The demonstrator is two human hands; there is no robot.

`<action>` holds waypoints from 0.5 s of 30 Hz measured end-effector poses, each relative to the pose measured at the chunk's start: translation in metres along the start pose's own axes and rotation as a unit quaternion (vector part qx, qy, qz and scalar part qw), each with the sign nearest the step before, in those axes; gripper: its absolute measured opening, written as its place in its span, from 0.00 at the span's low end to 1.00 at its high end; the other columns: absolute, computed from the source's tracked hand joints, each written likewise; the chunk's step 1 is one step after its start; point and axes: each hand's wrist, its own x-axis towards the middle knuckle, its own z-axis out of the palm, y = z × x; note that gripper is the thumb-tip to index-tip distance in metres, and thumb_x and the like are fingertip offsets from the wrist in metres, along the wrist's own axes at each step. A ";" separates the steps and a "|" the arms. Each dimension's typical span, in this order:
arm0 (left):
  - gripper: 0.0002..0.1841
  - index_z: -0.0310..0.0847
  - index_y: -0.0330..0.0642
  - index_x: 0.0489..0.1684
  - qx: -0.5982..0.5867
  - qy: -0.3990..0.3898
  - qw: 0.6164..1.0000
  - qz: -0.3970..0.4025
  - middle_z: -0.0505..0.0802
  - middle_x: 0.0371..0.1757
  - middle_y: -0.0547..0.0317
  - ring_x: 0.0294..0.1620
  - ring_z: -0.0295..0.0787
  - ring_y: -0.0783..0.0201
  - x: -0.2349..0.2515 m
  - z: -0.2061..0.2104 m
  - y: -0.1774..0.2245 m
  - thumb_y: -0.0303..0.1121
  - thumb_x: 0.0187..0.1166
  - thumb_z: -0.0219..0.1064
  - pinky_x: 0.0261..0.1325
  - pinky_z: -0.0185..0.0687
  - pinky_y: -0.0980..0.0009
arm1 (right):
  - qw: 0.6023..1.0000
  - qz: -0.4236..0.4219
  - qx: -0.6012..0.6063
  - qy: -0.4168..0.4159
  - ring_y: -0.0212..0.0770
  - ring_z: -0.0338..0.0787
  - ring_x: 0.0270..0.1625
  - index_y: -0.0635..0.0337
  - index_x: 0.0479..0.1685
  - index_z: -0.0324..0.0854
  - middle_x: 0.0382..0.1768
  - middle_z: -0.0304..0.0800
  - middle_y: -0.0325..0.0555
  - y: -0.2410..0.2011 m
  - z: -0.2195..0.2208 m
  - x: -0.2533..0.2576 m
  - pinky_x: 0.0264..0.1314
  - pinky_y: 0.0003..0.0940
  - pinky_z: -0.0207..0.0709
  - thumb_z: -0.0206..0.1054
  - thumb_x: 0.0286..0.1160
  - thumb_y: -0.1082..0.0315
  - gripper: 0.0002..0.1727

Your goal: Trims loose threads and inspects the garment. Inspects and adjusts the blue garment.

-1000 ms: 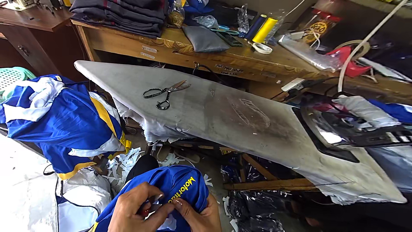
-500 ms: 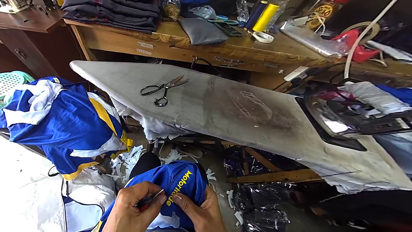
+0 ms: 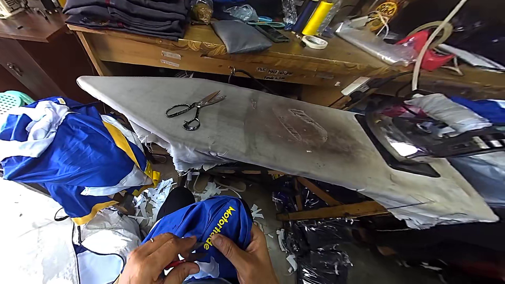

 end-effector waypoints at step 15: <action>0.15 0.92 0.37 0.53 -0.014 -0.002 1.000 -0.002 0.94 0.39 0.55 0.39 0.88 0.71 -0.001 -0.001 -0.001 0.39 0.78 0.76 0.45 0.84 0.77 | 1.000 0.001 -0.006 -0.006 0.31 0.96 0.46 0.62 0.49 0.85 0.42 0.97 0.40 0.001 0.001 0.000 0.55 0.31 0.91 0.75 0.63 0.83 0.15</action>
